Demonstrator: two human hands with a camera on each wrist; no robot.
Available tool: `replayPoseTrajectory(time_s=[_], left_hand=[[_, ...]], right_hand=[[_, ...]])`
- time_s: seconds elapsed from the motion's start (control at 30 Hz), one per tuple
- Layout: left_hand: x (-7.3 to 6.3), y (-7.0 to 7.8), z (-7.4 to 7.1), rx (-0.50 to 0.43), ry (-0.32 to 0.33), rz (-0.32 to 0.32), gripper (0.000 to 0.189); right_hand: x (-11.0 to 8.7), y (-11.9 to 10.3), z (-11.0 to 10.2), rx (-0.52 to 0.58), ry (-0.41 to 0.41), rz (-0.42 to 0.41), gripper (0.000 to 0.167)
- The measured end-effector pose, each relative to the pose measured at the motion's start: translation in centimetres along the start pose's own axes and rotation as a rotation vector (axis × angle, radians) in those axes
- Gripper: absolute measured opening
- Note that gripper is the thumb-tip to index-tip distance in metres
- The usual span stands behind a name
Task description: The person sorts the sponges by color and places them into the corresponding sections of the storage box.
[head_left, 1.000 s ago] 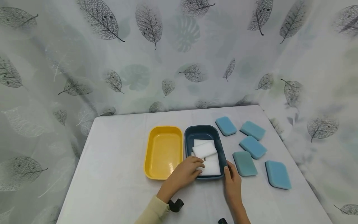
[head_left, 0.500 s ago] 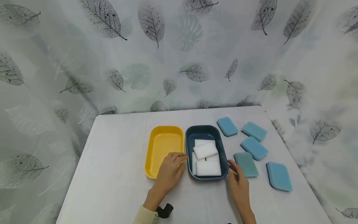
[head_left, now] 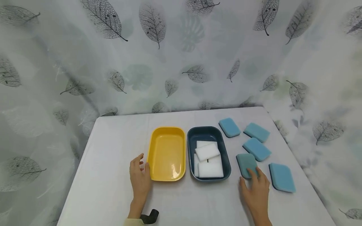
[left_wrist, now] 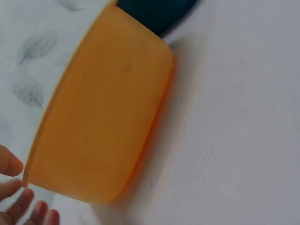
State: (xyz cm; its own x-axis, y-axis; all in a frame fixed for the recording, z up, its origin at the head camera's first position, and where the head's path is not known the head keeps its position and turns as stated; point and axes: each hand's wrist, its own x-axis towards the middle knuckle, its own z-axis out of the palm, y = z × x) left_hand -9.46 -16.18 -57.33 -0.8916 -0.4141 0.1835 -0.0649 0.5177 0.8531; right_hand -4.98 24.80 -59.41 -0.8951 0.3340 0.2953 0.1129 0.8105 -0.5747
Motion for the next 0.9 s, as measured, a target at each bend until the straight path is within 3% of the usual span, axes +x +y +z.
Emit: replayPoseTrajectory(time_s=[0.07,0.13,0.23,0.43,0.67,0.8,0.9], left_hand=[[0.0,-0.5,-0.5,-0.113,-0.059,-0.166,0.043],[0.1,-0.7,-1.0,-0.204,-0.127,-0.287,0.045],[0.3,-1.1,-1.7,-0.301,-0.211,-0.372,0.046],[0.9,-2.5,-2.5,-0.383,-0.331,-0.396,0.043],[1.2,-5.1,-2.8,-0.512,-0.490,-0.339,0.047],[1.2,-5.7,-2.6,-0.596,-0.523,-0.343,0.050],[1.1,-6.0,-2.5,-0.634,-0.511,-0.357,0.051]], right_hand=[[0.1,0.0,0.1,-0.001,-0.042,0.027,0.052],[0.3,0.0,0.1,0.007,-0.054,0.041,0.053],[0.5,0.1,0.0,0.016,-0.058,0.057,0.053],[0.7,0.5,-0.1,0.038,-0.065,0.109,0.048],[0.9,0.4,-0.5,0.097,-0.029,0.119,0.045],[1.1,-0.4,-0.9,0.131,-0.015,0.120,0.044],[1.4,-1.4,-1.1,0.183,-0.016,0.109,0.043]])
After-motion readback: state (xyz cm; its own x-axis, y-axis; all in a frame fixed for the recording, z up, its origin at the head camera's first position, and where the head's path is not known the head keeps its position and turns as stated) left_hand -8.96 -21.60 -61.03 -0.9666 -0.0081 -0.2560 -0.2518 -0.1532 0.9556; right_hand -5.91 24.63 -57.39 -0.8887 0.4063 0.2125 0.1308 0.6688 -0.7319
